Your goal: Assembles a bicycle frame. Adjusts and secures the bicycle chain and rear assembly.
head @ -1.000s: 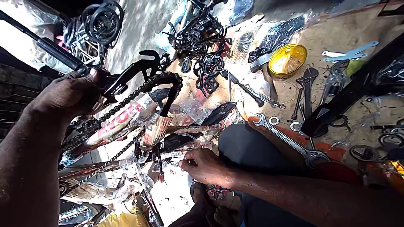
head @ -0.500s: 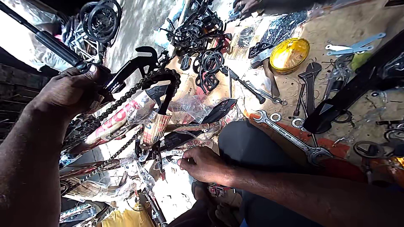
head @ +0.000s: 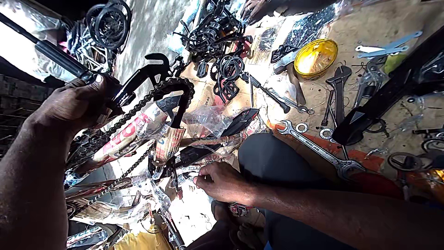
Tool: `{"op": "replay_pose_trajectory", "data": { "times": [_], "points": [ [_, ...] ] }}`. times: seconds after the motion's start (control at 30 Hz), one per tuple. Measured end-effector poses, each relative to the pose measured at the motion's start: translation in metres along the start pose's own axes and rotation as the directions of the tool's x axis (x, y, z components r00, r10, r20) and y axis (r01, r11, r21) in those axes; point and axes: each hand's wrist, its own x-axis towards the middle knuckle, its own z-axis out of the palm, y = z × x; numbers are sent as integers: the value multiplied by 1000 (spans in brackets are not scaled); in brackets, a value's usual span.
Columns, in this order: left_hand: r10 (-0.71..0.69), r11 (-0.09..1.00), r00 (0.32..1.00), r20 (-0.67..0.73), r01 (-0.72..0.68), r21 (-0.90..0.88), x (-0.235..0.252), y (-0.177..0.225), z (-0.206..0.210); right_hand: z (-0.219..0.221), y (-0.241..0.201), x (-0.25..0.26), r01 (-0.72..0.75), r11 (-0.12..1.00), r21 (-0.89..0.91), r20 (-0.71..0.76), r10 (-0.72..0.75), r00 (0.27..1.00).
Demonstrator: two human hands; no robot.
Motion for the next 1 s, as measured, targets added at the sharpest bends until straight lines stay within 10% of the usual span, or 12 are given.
{"op": "replay_pose_trajectory", "data": {
  "times": [1.0],
  "points": [
    [64, 998, 996, -64, -63, 25, 1, -2, 6, -6, -3, 0, -35, 998, 53, 41, 33, 999]
  ]
}}
